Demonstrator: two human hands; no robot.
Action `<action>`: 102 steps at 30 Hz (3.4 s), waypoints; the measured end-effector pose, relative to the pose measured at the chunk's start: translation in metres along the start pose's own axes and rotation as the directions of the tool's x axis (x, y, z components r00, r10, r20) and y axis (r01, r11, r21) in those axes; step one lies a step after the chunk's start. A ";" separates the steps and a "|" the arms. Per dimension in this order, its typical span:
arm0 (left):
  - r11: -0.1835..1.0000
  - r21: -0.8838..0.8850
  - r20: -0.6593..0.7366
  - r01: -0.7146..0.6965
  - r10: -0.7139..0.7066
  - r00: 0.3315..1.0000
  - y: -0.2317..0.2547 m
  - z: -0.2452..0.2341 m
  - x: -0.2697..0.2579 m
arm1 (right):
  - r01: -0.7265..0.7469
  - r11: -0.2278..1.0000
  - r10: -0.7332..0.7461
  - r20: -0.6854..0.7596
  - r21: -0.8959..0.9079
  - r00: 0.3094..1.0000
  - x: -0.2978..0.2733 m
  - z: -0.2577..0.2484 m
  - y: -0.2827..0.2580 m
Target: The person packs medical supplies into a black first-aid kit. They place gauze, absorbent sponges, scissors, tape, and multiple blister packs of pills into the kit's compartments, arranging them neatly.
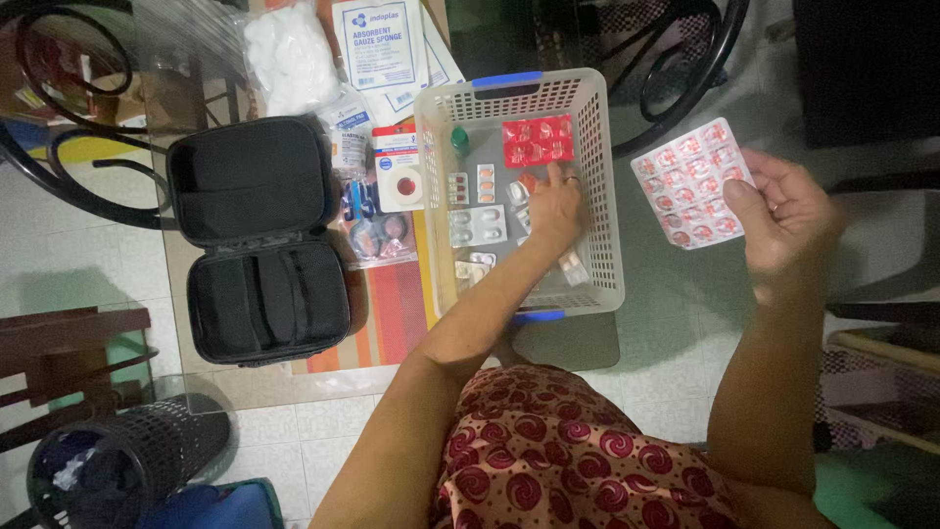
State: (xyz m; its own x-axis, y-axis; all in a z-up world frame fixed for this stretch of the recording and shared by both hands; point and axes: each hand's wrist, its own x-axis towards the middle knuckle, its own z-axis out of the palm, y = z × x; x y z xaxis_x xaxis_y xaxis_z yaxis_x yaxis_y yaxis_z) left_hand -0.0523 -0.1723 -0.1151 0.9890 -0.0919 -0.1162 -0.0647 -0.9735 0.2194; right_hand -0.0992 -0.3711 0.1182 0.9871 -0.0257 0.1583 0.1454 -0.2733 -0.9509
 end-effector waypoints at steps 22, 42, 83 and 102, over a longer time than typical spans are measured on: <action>0.992 0.115 -0.135 -0.052 0.067 0.989 0.008 0.030 -0.006 | -0.060 0.990 0.055 0.037 0.126 0.998 0.004 0.010 0.005; -0.219 -0.975 0.028 0.030 0.010 1.000 -0.110 -0.242 -0.077 | -0.105 0.994 0.098 -0.142 -0.040 0.985 0.013 0.018 0.039; -0.522 -0.829 -0.179 -0.199 -0.089 0.980 -0.147 -0.339 -0.174 | -0.154 0.986 0.149 0.063 0.068 0.987 0.021 0.104 -0.045; -0.430 -0.900 -0.020 -0.074 -0.131 0.991 -0.150 -0.278 -0.119 | -0.130 0.989 0.133 -0.028 0.069 0.991 0.003 0.061 -0.029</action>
State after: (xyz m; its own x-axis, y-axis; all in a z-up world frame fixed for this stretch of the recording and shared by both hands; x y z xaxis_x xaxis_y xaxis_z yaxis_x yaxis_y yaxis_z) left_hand -0.1233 0.0424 0.1348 0.9913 0.0403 -0.1250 0.0741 0.6142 0.7857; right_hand -0.0961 -0.3045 0.1303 0.9953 -0.0887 0.0383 0.0199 -0.2002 -0.9796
